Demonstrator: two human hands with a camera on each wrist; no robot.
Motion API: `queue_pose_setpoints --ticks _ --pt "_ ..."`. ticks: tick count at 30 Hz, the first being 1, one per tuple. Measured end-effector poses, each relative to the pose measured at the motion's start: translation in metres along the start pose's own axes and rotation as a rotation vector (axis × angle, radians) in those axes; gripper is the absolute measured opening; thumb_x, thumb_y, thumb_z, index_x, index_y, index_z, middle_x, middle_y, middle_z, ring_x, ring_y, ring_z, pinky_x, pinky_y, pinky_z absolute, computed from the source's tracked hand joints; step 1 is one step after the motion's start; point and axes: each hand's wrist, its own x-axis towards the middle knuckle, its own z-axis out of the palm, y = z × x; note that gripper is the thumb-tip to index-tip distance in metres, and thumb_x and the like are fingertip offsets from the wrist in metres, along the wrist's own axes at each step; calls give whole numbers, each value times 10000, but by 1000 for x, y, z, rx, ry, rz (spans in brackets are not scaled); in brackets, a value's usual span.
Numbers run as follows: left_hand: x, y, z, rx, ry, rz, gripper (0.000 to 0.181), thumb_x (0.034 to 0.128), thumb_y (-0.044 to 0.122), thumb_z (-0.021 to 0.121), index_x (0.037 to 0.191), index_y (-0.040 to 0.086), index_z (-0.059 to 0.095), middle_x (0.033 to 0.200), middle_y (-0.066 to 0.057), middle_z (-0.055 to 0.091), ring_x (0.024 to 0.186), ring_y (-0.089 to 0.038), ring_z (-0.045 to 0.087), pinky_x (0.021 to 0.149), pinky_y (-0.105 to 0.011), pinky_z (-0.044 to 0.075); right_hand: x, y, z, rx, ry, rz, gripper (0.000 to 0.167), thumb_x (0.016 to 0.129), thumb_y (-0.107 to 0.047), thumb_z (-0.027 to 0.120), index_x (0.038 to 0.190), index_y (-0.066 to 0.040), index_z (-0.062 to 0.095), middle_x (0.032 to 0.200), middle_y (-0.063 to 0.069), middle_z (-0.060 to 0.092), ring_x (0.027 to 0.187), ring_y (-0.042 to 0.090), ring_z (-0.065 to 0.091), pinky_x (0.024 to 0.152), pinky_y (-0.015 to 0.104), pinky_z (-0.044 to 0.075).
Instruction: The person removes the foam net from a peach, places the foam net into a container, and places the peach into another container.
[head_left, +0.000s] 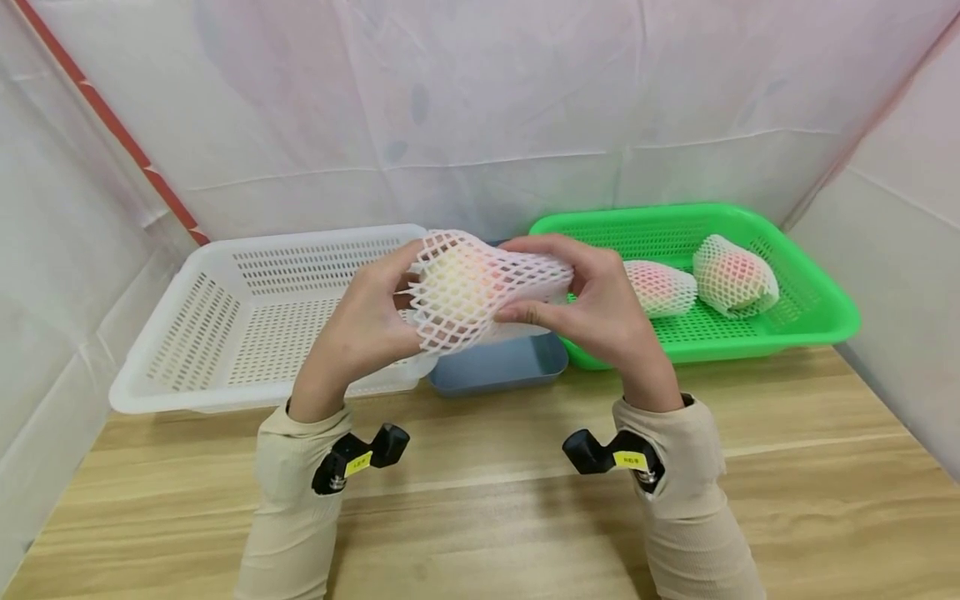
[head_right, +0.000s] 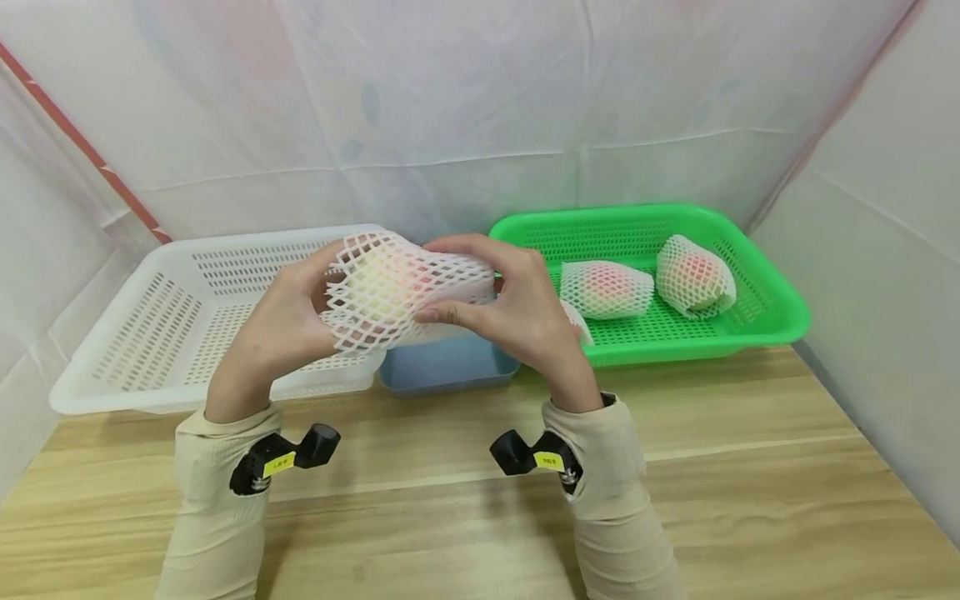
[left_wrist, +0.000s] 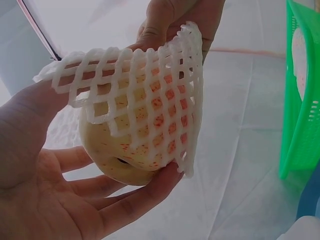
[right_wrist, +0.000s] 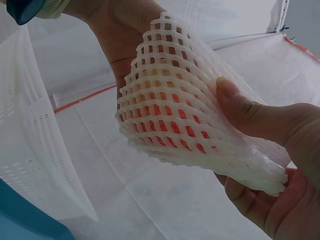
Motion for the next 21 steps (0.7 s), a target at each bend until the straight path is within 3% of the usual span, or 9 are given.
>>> queue_pose_setpoints --ticks 11,21 --pt "1 -1 -1 20 -8 5 704 687 -2 813 1325 33 518 1216 -133 565 1048 -275 617 873 -344 536 0 0 -4 -48 14 14 482 690 5 844 1142 -33 682 1075 63 686 910 162 616 730 234 519" --pt "0 -2 -2 52 16 7 798 631 -68 786 1369 7 490 1259 -135 556 969 -278 623 823 -333 555 -1 1 -8 -123 70 32 364 717 1 830 1055 -18 698 1000 61 694 857 144 621 699 229 516"
